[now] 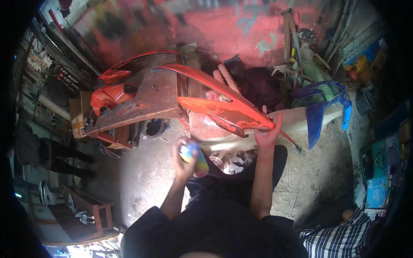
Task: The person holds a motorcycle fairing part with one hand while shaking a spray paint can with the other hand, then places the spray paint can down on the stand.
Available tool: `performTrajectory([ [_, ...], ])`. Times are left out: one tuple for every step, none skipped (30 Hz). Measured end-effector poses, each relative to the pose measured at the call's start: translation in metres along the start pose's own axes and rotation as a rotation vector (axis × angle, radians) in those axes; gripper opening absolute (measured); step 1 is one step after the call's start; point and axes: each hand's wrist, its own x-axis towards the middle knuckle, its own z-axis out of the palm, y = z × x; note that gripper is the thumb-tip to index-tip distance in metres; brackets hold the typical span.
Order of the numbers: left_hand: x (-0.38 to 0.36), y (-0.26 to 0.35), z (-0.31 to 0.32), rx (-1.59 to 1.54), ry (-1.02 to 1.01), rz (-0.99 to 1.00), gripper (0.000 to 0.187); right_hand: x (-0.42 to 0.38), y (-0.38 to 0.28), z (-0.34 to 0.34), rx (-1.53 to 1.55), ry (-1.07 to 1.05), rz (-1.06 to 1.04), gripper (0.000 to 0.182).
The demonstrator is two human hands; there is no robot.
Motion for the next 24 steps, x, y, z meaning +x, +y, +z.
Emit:
performTrajectory([
  [-0.004,0.002,0.000,-0.045,-0.015,0.038,0.049,0.000,0.000,0.001,0.004,0.003,-0.002,0.039],
  [-0.007,0.004,-0.001,-0.090,-0.030,0.076,0.048,-0.001,0.000,0.002,0.008,0.006,-0.005,0.038],
  [-0.002,0.004,-0.006,-0.073,0.051,-0.013,0.050,0.000,0.000,0.000,0.007,0.009,-0.004,0.038],
  [0.010,0.006,-0.015,-0.056,0.132,-0.102,0.052,0.001,-0.001,-0.001,-0.008,0.007,-0.015,0.038],
  [0.031,0.007,-0.023,0.198,0.297,-0.014,0.055,0.001,-0.001,-0.003,-0.023,0.004,-0.023,0.037],
  [0.045,-0.008,-0.032,0.275,0.426,-0.060,0.056,0.000,0.000,-0.003,-0.022,0.002,-0.017,0.037],
  [0.056,-0.013,-0.039,0.143,0.526,-0.190,0.054,-0.001,0.001,-0.002,-0.022,0.014,-0.022,0.036],
  [0.065,-0.022,-0.044,0.098,0.605,-0.254,0.055,-0.002,0.003,-0.001,-0.021,0.024,-0.029,0.036],
  [0.066,-0.038,-0.044,0.030,0.607,-0.288,0.052,-0.002,0.003,-0.001,-0.018,0.018,-0.027,0.036],
  [0.071,-0.042,-0.043,-0.040,0.608,-0.321,0.050,-0.002,0.003,-0.002,-0.014,0.019,-0.027,0.036],
  [0.065,-0.042,-0.036,-0.032,0.480,-0.265,0.048,-0.001,0.003,-0.003,-0.012,0.022,-0.028,0.035],
  [0.055,-0.032,-0.022,-0.025,0.352,-0.209,0.046,-0.001,0.003,-0.003,-0.012,0.018,-0.030,0.035],
  [0.041,-0.020,-0.011,0.014,0.233,-0.162,0.046,0.000,0.003,-0.002,-0.008,0.028,-0.028,0.035],
  [0.027,-0.009,-0.005,0.053,0.114,-0.117,0.046,0.000,0.001,-0.002,-0.006,0.040,-0.026,0.035],
  [0.021,-0.003,-0.006,0.042,0.056,-0.013,0.047,0.000,0.000,-0.002,-0.007,0.040,-0.029,0.035],
  [0.019,0.001,-0.007,0.033,-0.004,0.092,0.048,0.000,0.000,-0.003,-0.002,0.015,-0.022,0.035],
  [0.020,0.002,-0.009,-0.003,-0.014,0.090,0.050,-0.001,0.001,-0.004,0.004,-0.009,-0.014,0.035],
  [0.023,0.005,-0.013,-0.001,-0.015,0.089,0.050,-0.002,0.002,-0.005,0.006,-0.007,-0.014,0.035],
  [0.027,0.007,-0.016,-0.006,-0.002,-0.009,0.053,-0.003,0.003,-0.006,-0.014,0.000,-0.038,0.035],
  [0.030,0.008,-0.021,-0.011,0.015,-0.106,0.055,-0.003,0.005,-0.005,-0.034,0.005,-0.059,0.035],
  [0.029,0.000,-0.026,0.066,0.014,-0.140,0.058,-0.005,0.006,-0.007,-0.034,-0.006,-0.053,0.035],
  [0.030,-0.003,-0.028,0.067,0.025,-0.126,0.058,-0.006,0.006,-0.010,-0.045,-0.071,-0.058,0.034],
  [0.031,-0.006,-0.028,0.000,0.085,-0.171,0.059,-0.001,0.007,-0.011,-0.055,-0.136,-0.066,0.034],
  [0.031,-0.005,-0.031,-0.064,0.138,-0.227,0.059,-0.001,0.009,-0.007,-0.051,-0.140,-0.063,0.034],
])
